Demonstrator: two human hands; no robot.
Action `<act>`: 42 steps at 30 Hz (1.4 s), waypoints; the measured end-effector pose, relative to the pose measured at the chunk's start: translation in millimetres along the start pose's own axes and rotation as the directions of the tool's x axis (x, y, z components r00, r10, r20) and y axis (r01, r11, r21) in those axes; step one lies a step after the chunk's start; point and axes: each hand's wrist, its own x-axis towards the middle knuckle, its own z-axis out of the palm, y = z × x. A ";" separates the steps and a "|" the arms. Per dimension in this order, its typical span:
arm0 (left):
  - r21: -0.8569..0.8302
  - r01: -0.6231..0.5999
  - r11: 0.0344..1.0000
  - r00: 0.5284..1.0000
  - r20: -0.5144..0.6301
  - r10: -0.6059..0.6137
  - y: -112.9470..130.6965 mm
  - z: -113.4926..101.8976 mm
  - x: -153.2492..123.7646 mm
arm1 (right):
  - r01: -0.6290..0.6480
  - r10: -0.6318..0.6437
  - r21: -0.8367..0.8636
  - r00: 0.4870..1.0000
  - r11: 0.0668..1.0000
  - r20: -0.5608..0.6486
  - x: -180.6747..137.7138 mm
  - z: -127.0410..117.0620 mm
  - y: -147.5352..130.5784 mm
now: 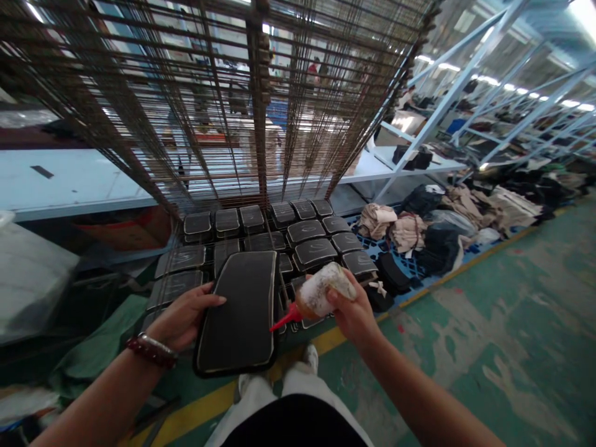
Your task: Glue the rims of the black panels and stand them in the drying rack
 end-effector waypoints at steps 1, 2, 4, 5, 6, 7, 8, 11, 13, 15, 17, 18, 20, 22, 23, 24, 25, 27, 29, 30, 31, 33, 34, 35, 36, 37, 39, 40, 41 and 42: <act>-0.007 -0.004 1.000 1.000 -0.009 0.004 0.2 -0.3 1.0 | -0.005 0.005 0.000 1.000 1.000 0.008 -1.4 -0.4 0.2; -0.017 -0.010 1.000 1.000 -0.018 0.009 0.3 -0.7 2.1 | -0.007 0.007 0.000 1.000 1.000 0.010 -2.6 -0.9 0.6; -0.040 -0.015 0.999 0.999 -0.034 0.014 0.3 -1.7 4.5 | -0.005 0.005 0.002 1.000 1.000 0.002 -3.9 -2.2 2.0; -0.049 -0.014 0.999 0.999 -0.041 0.012 0.3 -2.4 5.7 | -0.002 0.002 0.004 1.000 1.000 -0.005 -4.3 -2.9 2.8; -0.054 -0.010 0.998 0.999 -0.045 0.007 0.4 -3.1 6.8 | 0.001 -0.001 0.006 1.000 1.000 -0.012 -4.7 -3.4 3.7; -0.057 -0.006 0.998 0.999 -0.049 0.003 0.5 -4.0 7.8 | 0.005 -0.005 0.009 1.000 1.000 -0.020 -5.1 -3.7 4.7; -0.059 -0.007 0.998 0.999 -0.054 0.004 0.5 -4.9 8.8 | 0.007 -0.007 0.013 1.000 1.000 -0.028 -5.9 -3.9 6.0; -0.071 -0.025 0.997 0.996 -0.089 0.019 0.1 -7.2 11.4 | 0.002 0.001 0.049 0.997 0.999 -0.076 -10.5 -3.5 13.8; -0.085 -0.048 0.995 0.990 -0.134 0.037 -1.3 -6.7 12.8 | -0.042 0.053 0.098 0.992 0.994 -0.113 -13.5 -2.4 22.0; -0.092 -0.077 0.993 0.986 -0.157 0.062 -4.2 -2.7 13.3 | -0.135 0.159 0.161 0.976 0.978 -0.146 -12.3 -0.1 29.7; -0.081 -0.098 0.992 0.987 -0.137 0.086 -8.8 5.7 12.5 | -0.202 0.240 0.218 0.957 0.955 -0.166 -3.4 3.5 33.0; -0.071 -0.100 0.992 0.989 -0.114 0.092 -11.7 11.4 11.7 | -0.198 0.243 0.235 0.953 0.952 -0.181 4.3 5.7 32.5; -0.048 -0.082 0.996 0.996 -0.045 0.079 -18.1 24.2 9.8 | -0.112 0.165 0.231 0.961 0.966 -0.224 24.4 9.5 28.8; -0.039 -0.057 0.998 0.998 0.019 0.058 -24.2 37.1 8.5 | 0.001 0.045 0.173 0.964 0.985 -0.262 45.5 11.8 24.9; -0.041 -0.045 0.998 0.998 0.047 0.047 -26.8 42.8 8.4 | 0.048 -0.010 0.131 0.961 0.990 -0.275 54.4 12.2 24.2; -0.046 -0.036 0.998 0.997 0.065 0.039 -28.9 47.8 8.8 | 0.080 -0.053 0.088 0.960 0.993 -0.274 61.2 12.0 24.5; -0.053 -0.030 0.998 0.997 0.076 0.034 -30.3 51.9 9.7 | 0.101 -0.083 0.052 0.960 0.994 -0.267 65.3 11.4 25.9; -0.063 -0.025 0.998 0.996 0.086 0.030 -31.1 57.4 12.8 | 0.115 -0.109 0.010 0.964 0.993 -0.243 65.6 8.9 30.3; -0.068 -0.029 0.997 0.997 0.070 0.034 -29.5 59.6 16.8 | 0.092 -0.089 0.004 0.975 0.996 -0.206 57.6 4.3 33.6; -0.071 -0.034 0.997 0.998 0.053 0.037 -28.2 59.8 18.8 | 0.065 -0.063 0.004 0.981 0.998 -0.185 52.3 1.2 33.6; -0.077 -0.037 0.996 0.999 0.036 0.039 -26.9 59.7 20.6 | 0.029 -0.029 -0.001 0.987 1.000 -0.161 47.5 -2.3 32.3; -0.097 -0.036 0.995 0.999 0.016 0.037 -24.7 59.4 23.3 | -0.034 0.032 -0.019 0.992 0.999 -0.123 42.1 -10.4 25.9; -0.108 -0.033 0.994 0.999 0.018 0.035 -24.1 59.5 24.3 | -0.045 0.041 -0.027 0.992 0.999 -0.122 42.5 -14.5 21.7; -0.118 -0.027 0.993 0.999 0.028 0.031 -24.0 60.1 25.1 | -0.035 0.031 -0.031 0.990 0.999 -0.134 45.0 -18.4 17.4; -0.125 -0.019 0.992 0.999 0.041 0.024 -24.3 61.3 25.9 | -0.003 -0.001 -0.025 0.987 1.000 -0.162 49.2 -22.0 13.5; -0.127 -0.010 0.992 0.998 0.053 0.017 -25.0 62.9 26.9 | 0.043 -0.045 -0.014 0.979 0.999 -0.201 54.4 -25.2 10.6; -0.121 0.008 0.993 0.998 0.070 0.000 -27.2 67.8 29.8 | 0.127 -0.120 0.010 0.954 0.992 -0.274 64.6 -30.7 8.2; -0.117 0.017 0.993 0.997 0.076 -0.008 -28.5 70.9 31.8 | 0.152 -0.140 0.019 0.945 0.988 -0.296 67.9 -33.1 8.8; -0.112 0.024 0.993 0.997 0.078 -0.015 -29.9 74.3 34.1 | 0.162 -0.147 0.025 0.941 0.986 -0.304 69.4 -35.5 10.4; -0.110 0.027 0.994 0.997 0.073 -0.019 -31.3 77.9 36.9 | 0.154 -0.140 0.026 0.944 0.988 -0.297 68.8 -38.2 12.7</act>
